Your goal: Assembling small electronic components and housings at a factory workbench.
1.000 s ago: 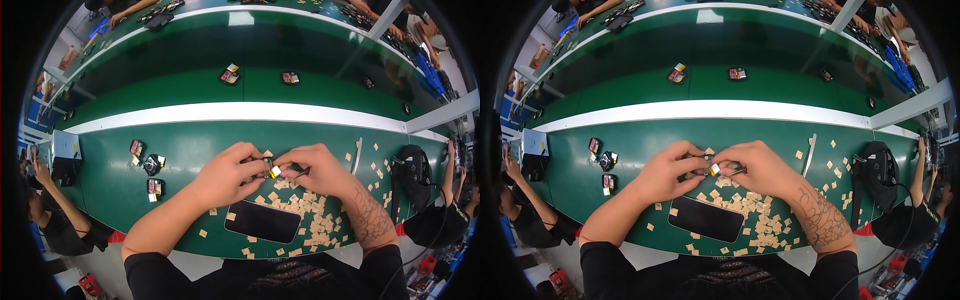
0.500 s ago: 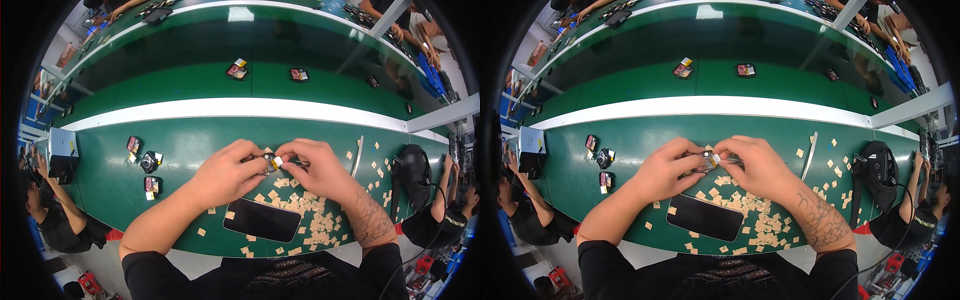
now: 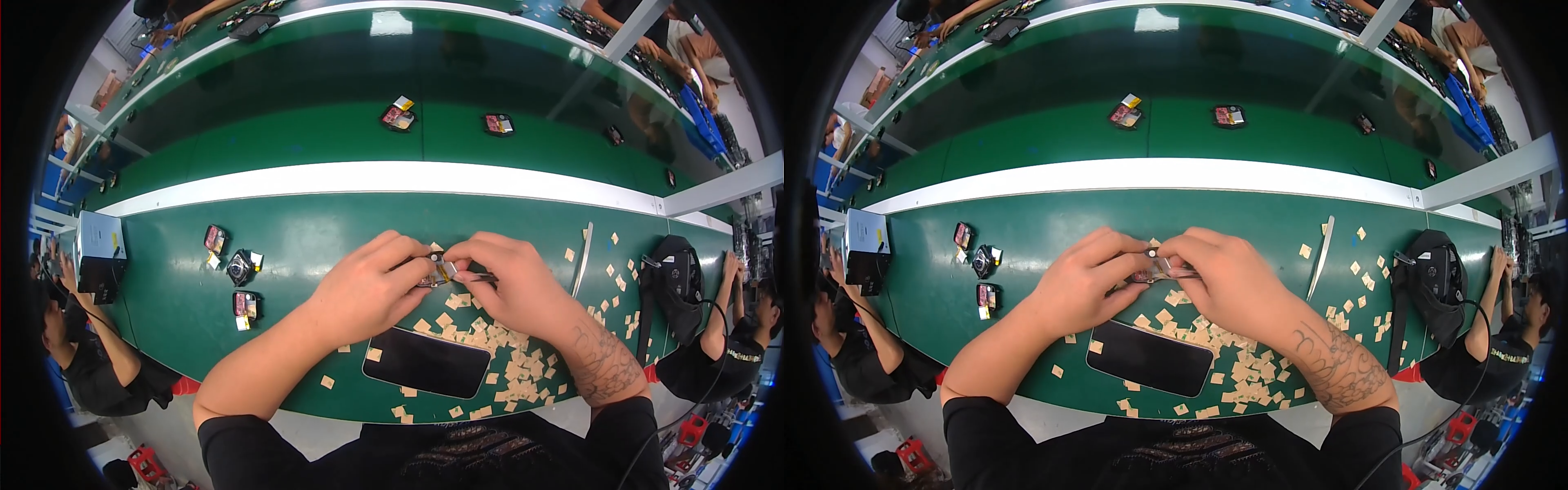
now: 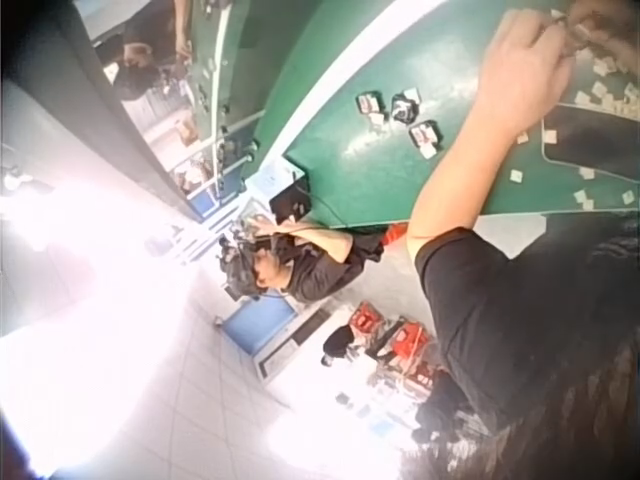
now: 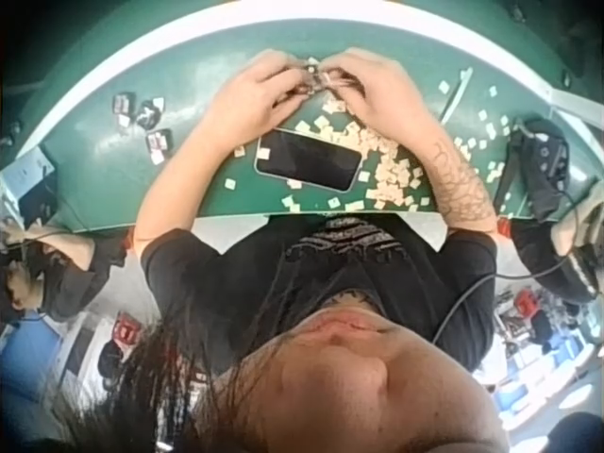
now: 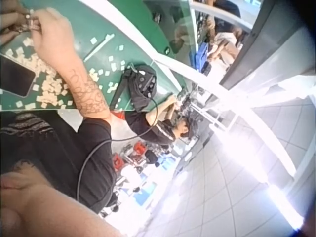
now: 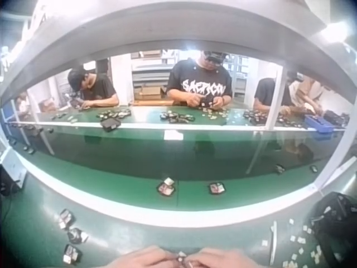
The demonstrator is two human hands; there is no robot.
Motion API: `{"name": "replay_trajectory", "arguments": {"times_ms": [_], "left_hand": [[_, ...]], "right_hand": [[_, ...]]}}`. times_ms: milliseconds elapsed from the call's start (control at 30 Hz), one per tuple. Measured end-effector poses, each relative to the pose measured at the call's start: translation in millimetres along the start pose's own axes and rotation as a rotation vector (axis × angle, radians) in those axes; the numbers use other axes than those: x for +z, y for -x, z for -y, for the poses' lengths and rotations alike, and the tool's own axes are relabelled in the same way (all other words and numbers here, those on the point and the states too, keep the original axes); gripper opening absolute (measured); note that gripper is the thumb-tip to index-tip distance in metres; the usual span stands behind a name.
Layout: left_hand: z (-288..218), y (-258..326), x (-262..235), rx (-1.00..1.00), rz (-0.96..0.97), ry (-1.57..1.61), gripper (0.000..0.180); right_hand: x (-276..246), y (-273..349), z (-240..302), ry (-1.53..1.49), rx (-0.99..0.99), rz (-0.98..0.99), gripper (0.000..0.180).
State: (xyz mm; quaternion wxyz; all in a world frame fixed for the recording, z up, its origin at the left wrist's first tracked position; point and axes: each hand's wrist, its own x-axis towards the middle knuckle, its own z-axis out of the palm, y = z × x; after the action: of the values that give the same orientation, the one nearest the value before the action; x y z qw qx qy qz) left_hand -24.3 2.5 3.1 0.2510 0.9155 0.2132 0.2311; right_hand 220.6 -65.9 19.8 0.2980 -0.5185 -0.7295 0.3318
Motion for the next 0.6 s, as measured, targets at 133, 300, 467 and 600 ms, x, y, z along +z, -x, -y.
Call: {"name": "replay_trajectory", "arguments": {"times_ms": [133,300,467,600], "left_hand": [[-1,0,0,0.018,0.011,-0.029,0.025],[-2,-2,0,0.047,0.019,-0.063,0.027],[-3,-1,2,0.068,-0.008,-0.101,0.036],[-4,1,3,0.037,0.001,-0.06,0.039]], "right_hand": [[-5,-2,-2,-0.039,0.012,0.023,0.029],[5,0,3,0.065,0.031,-0.042,0.025],[20,3,4,0.072,0.019,-0.087,0.026],[23,2,3,0.066,0.006,-0.1,0.027]]}}
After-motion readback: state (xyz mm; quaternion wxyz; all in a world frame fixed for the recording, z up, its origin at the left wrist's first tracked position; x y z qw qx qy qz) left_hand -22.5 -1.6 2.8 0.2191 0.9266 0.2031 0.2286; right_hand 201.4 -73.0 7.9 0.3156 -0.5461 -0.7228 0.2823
